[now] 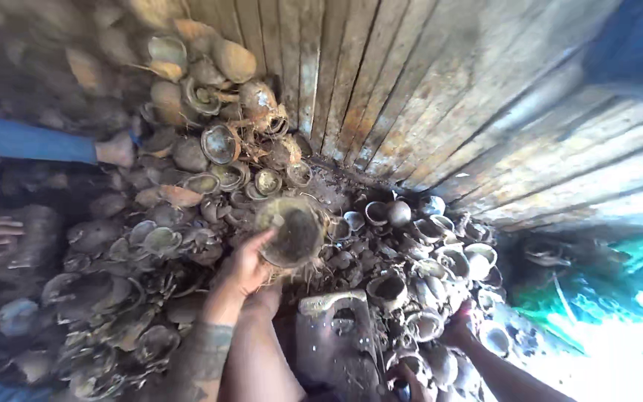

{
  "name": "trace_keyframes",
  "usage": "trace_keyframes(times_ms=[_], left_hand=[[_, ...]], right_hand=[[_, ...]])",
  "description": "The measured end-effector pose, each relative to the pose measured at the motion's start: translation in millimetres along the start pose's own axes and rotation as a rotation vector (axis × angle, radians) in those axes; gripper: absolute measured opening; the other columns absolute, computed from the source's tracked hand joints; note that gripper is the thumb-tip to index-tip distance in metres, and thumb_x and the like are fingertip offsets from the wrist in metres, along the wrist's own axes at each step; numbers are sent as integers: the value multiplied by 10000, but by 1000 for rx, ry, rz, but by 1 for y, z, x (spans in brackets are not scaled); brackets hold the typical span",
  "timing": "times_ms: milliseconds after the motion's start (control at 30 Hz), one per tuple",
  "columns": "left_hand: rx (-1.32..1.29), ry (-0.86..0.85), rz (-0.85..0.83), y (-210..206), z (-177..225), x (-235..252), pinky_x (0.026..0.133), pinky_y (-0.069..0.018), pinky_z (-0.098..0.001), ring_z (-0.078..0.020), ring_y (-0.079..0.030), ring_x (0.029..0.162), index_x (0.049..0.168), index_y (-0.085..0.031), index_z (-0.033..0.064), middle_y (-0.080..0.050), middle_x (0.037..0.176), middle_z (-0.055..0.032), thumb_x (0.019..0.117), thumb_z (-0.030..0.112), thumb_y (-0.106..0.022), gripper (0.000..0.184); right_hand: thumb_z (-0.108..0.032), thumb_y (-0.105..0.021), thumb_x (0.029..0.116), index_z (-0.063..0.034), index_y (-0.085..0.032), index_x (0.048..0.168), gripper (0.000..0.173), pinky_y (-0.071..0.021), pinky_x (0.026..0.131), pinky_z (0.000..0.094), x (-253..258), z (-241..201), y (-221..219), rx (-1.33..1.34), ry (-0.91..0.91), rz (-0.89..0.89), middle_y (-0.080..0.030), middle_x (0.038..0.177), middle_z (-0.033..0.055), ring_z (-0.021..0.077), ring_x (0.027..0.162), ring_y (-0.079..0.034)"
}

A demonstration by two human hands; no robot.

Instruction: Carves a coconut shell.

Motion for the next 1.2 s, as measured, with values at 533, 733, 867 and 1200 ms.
trace_keyframes(times_ms=[533,733,867,1200], left_hand=[[1134,-51,155,-40,-189,-105,1126,-425,-518,-347,-569,1311,1485,-445,-22,-584,1391,-261,1052,416,-544,623],[1321,-141,184,-52,-185,-106,1129,-427,-506,-370,-578,1307,1490,-424,-62,-587,1382,-279,1049,357,-563,624],[1337,-212,190,-54,-187,-102,1088,-459,-520,-410,-595,1255,1429,-458,-107,-596,1325,-311,986,249,-634,595],[1303,-136,156,-52,-193,-93,1047,-486,-506,-371,-582,1266,1413,-467,-64,-567,1364,-279,881,96,-642,582]], right_hand=[[-46,-773,825,4,-652,999,217,-568,562,297,-16,96,-9,862,196,643,-676,785,66,136,616,-633],[-61,-784,817,-16,-654,948,190,-535,606,236,31,82,-29,683,161,628,-651,758,22,72,631,-607],[-45,-773,806,-35,-637,934,187,-521,588,244,39,69,-29,620,128,611,-630,740,15,75,616,-593],[-106,-860,707,-72,-616,807,266,-518,529,253,112,121,1,613,282,427,-608,649,-25,61,537,-562]])
Point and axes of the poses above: each hand's wrist, its own x-axis towards the middle knuckle, its own y-axis out of the back of the hand, z = x × y, the point moved 7 cm from there along x, towards the middle knuckle
